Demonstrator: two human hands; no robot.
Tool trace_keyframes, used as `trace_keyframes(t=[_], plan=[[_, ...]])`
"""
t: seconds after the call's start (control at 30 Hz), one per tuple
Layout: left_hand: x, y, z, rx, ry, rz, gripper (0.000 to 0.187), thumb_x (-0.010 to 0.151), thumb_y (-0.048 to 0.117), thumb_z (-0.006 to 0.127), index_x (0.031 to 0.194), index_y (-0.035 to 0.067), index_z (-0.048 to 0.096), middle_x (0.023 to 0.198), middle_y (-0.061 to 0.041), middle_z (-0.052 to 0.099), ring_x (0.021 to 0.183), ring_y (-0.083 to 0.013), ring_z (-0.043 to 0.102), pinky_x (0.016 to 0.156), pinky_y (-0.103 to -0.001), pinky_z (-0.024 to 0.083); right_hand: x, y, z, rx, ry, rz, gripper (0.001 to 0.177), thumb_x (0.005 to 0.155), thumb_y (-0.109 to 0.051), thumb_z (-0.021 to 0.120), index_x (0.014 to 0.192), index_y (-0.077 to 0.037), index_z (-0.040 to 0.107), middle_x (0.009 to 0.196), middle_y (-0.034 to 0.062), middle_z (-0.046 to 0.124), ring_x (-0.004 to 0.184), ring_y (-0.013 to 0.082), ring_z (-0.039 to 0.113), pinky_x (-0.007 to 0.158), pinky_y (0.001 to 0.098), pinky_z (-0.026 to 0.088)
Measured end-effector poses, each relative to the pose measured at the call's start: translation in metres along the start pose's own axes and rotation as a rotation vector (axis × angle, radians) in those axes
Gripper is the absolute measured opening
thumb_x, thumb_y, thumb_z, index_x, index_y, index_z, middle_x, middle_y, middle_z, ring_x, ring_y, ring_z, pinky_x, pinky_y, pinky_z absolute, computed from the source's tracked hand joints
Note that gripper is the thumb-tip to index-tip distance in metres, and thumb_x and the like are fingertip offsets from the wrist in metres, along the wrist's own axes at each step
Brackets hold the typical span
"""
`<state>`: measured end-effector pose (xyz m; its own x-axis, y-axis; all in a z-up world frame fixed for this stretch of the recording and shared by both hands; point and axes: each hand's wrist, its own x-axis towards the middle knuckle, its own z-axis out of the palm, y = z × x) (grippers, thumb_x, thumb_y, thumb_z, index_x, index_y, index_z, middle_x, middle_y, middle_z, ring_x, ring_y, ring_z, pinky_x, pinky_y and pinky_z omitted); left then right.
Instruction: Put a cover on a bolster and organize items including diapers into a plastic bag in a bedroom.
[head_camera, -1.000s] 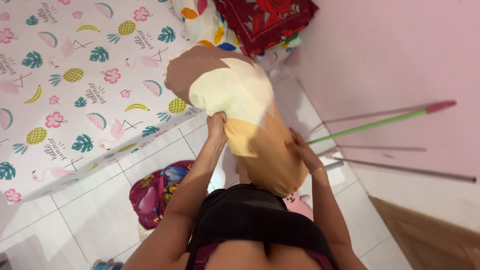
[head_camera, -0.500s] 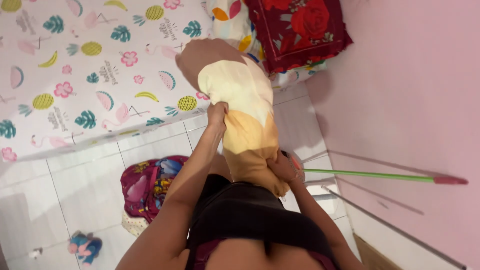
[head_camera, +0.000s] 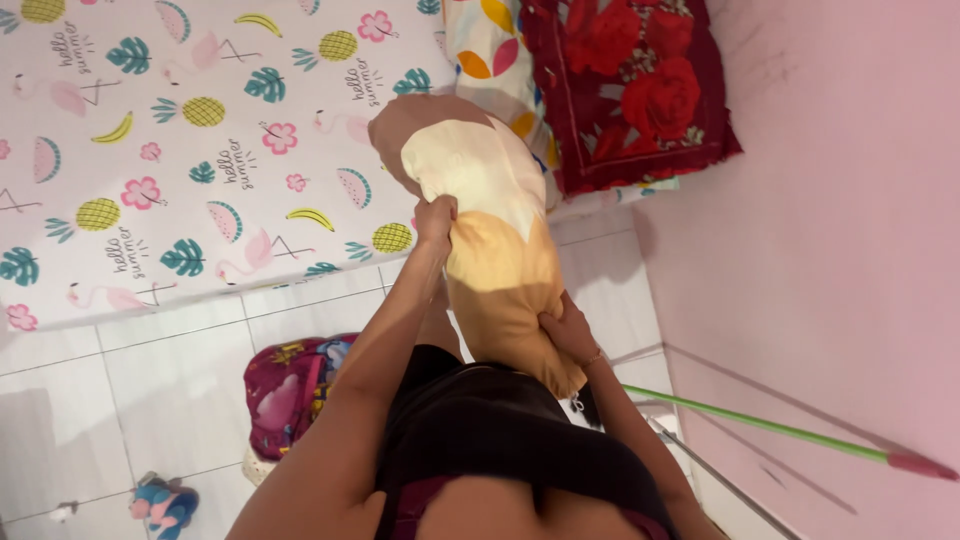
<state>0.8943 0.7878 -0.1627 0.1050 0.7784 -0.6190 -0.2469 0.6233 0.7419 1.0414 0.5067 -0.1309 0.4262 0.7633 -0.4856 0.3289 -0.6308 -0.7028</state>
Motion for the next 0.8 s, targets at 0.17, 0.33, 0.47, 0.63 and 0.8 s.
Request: trace_keyframes(t=[0.17,0.33,0.47,0.63,0.8], plan=[[0.056,0.033,-0.003,0.164,0.050,0.076,0.011,0.067,0.003,0.061,0.075,-0.004,0.062,0.067,-0.004,0.058,0.059,-0.0167,0.052,0.052,-0.034,0.041,0.051,-0.036,0.020,0.042,-0.018,0.020,0.070,0.081,-0.031,0.067,0.145,-0.007,0.049,0.111,0.0227,0.075,0.104,0.0386,0.073,0.089,0.0429,0.057],[0.100,0.072,0.003,0.435,0.119,0.117,0.015,0.071,0.013,0.064,0.068,-0.002,0.063,0.063,-0.008,0.062,0.059,-0.0196,0.056,0.057,-0.036,0.045,0.092,-0.070,0.039,0.099,-0.003,0.012,0.067,0.081,-0.027,0.067,0.142,-0.003,0.052,0.113,0.0226,0.075,0.107,0.0356,0.073,0.091,0.0408,0.057],[0.117,0.098,0.013,0.519,0.124,0.128,0.019,0.078,0.018,0.062,0.086,0.002,0.067,0.072,-0.010,0.067,0.067,-0.0221,0.062,0.067,-0.036,0.049,0.122,-0.075,0.055,0.228,-0.038,0.014,0.066,0.081,-0.023,0.067,0.142,0.000,0.052,0.118,0.0201,0.075,0.107,0.0298,0.073,0.091,0.0386,0.057],[0.180,0.103,0.028,0.480,0.096,0.264,0.031,0.083,0.021,0.058,0.109,0.007,0.068,0.081,-0.008,0.072,0.073,-0.0193,0.068,0.072,-0.035,0.052,0.184,-0.092,0.071,0.303,-0.058,0.027,0.062,0.082,-0.021,0.066,0.138,0.004,0.054,0.119,0.0194,0.075,0.104,0.0260,0.073,0.090,0.0363,0.057],[0.265,0.102,0.041,0.377,0.114,0.388,0.042,0.084,0.016,0.058,0.123,0.006,0.066,0.082,-0.006,0.071,0.072,-0.0149,0.065,0.066,-0.032,0.054,0.263,-0.095,0.097,0.412,-0.017,0.023,0.059,0.082,-0.021,0.066,0.133,0.007,0.054,0.113,0.0200,0.075,0.096,0.0252,0.073,0.083,0.0357,0.059]])
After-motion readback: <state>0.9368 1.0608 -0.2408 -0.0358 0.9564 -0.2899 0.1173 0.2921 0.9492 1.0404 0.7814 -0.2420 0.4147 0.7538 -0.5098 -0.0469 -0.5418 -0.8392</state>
